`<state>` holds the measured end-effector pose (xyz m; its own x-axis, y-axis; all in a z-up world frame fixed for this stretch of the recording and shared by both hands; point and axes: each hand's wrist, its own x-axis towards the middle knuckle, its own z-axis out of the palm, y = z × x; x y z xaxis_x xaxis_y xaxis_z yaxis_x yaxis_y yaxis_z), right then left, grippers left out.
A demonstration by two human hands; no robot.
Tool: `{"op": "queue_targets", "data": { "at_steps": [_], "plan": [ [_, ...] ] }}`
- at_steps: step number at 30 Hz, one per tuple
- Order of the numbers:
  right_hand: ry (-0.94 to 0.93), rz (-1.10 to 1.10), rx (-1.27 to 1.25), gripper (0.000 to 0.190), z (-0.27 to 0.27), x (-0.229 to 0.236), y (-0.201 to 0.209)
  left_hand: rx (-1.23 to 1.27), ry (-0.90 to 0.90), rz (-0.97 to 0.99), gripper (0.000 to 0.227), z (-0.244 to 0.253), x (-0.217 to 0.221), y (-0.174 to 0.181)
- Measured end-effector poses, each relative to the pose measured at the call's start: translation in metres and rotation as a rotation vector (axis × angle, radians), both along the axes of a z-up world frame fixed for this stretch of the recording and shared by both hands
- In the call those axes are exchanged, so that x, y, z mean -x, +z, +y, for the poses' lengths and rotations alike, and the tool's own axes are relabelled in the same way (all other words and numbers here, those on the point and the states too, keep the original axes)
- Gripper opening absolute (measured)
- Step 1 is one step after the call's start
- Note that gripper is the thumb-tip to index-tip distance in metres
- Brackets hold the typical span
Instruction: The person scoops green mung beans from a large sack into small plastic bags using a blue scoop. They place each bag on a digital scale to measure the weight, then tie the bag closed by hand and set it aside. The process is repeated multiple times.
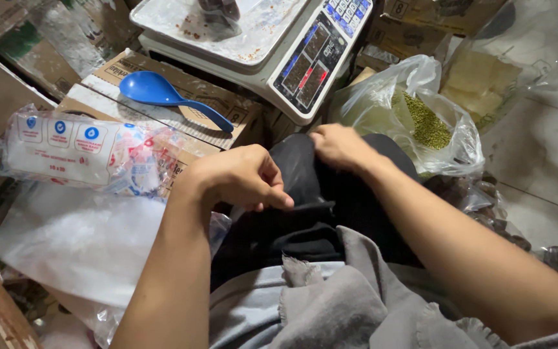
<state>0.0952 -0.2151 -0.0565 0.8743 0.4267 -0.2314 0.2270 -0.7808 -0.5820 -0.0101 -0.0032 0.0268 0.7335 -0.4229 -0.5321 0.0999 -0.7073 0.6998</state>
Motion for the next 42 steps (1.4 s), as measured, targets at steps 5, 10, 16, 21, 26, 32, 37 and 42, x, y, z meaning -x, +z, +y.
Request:
{"op": "queue_targets", "data": {
  "at_steps": [5,10,16,21,26,32,37,42],
  "plan": [
    [0.327,-0.232,-0.199,0.046,0.001,0.036,0.011,0.232,-0.142,0.018,0.033,-0.003,0.021,0.025],
    [0.695,-0.261,-0.397,0.042,0.003,0.018,-0.003,0.261,-0.233,0.082,0.035,-0.01,0.031,0.035],
    [0.003,0.087,0.207,0.042,0.004,-0.008,0.021,0.266,-0.173,0.171,0.034,-0.013,0.025,0.025],
    [0.568,-0.186,-0.264,0.036,0.005,0.036,0.018,0.225,-0.135,0.234,0.033,-0.02,0.017,0.014],
    [0.506,-0.15,-0.167,0.039,0.015,0.04,-0.009,0.077,-0.094,0.141,0.032,-0.017,0.019,0.024],
    [0.268,-0.078,-0.322,0.041,0.011,0.021,-0.016,-0.021,-0.013,0.126,0.031,-0.013,0.027,0.041],
    [0.055,0.052,0.108,0.046,0.012,0.012,0.013,0.084,0.032,0.171,0.032,-0.006,0.028,0.035],
    [-0.032,0.125,0.361,0.029,-0.001,0.004,0.05,0.365,0.196,0.011,0.02,0.012,0.02,0.023]
  ]
}}
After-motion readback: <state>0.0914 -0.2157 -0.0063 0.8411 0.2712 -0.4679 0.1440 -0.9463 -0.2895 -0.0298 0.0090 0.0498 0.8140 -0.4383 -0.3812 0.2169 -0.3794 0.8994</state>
